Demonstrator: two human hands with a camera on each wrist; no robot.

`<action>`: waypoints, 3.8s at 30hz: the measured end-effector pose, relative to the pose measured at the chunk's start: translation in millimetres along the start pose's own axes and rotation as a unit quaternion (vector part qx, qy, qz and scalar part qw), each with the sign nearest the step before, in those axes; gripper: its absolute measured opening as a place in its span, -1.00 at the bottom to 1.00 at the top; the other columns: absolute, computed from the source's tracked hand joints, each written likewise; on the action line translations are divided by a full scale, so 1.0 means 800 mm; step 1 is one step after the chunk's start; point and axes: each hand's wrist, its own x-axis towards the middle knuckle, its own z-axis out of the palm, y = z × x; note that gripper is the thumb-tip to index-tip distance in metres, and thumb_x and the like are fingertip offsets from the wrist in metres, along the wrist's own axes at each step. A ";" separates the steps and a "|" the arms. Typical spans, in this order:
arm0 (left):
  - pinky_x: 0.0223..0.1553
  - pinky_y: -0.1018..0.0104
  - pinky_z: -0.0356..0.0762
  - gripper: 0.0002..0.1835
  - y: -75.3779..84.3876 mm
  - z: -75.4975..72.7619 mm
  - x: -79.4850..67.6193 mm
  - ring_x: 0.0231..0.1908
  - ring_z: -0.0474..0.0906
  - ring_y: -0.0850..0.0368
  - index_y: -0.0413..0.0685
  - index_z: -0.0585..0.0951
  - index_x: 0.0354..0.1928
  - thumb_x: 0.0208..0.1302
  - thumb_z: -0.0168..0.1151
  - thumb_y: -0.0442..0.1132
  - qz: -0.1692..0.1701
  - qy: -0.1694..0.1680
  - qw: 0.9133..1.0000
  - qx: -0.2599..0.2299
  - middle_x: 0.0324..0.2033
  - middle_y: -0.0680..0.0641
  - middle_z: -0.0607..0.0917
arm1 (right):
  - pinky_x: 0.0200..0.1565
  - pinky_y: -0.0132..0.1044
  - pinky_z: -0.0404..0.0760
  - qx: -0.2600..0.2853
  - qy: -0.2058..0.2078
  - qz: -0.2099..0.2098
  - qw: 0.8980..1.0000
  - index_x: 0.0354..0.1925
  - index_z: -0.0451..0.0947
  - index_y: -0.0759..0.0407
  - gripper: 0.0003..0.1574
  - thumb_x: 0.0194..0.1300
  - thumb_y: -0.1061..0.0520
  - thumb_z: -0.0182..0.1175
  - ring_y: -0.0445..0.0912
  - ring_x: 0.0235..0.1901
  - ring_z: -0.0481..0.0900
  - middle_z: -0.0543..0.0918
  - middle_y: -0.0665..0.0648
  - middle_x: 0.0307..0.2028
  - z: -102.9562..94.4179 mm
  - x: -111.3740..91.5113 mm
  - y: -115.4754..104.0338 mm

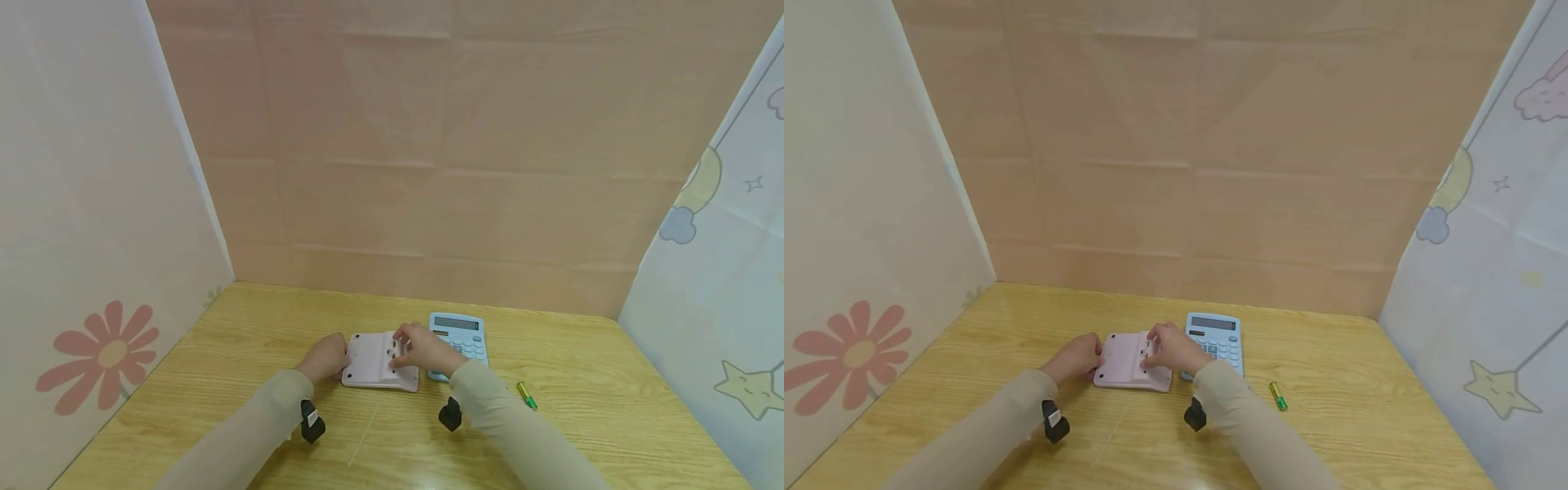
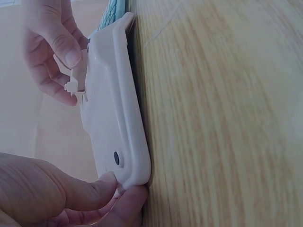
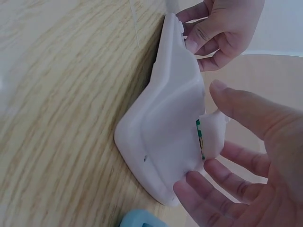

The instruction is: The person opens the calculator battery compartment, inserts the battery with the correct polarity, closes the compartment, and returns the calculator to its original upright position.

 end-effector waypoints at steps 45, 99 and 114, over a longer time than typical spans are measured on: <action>-0.55 0.43 0.39 -0.88 -0.006 0.004 0.005 -0.51 0.48 0.13 -0.25 0.49 -0.32 0.26 0.25 -0.37 0.010 0.000 1.000 -0.007 -0.50 -0.08 0.53 | -0.09 -0.13 0.54 0.007 0.032 0.021 0.999 0.03 0.54 0.17 -0.35 0.00 -0.03 0.50 -0.04 -0.12 0.51 0.54 0.10 -0.09 0.008 0.000 0.000; -0.58 0.44 0.34 -0.90 -0.004 0.002 0.002 -0.55 0.44 0.15 -0.26 0.49 -0.36 0.24 0.22 -0.40 0.019 0.007 1.000 -0.007 -0.54 -0.07 0.52 | -0.20 -0.17 0.54 -0.032 0.053 0.044 0.997 -0.09 0.61 0.12 -0.40 -0.14 0.03 0.57 -0.06 -0.24 0.52 0.58 0.10 -0.20 0.012 0.010 -0.008; -0.58 0.43 0.35 -0.91 -0.004 0.002 0.000 -0.54 0.45 0.14 -0.28 0.50 -0.31 0.24 0.23 -0.40 0.017 0.008 1.000 -0.011 -0.52 -0.08 0.52 | -0.24 -0.19 0.50 -0.026 0.036 0.045 0.998 0.01 0.57 0.15 -0.30 -0.13 0.03 0.58 -0.06 -0.28 0.47 0.54 0.11 -0.22 0.010 0.011 -0.008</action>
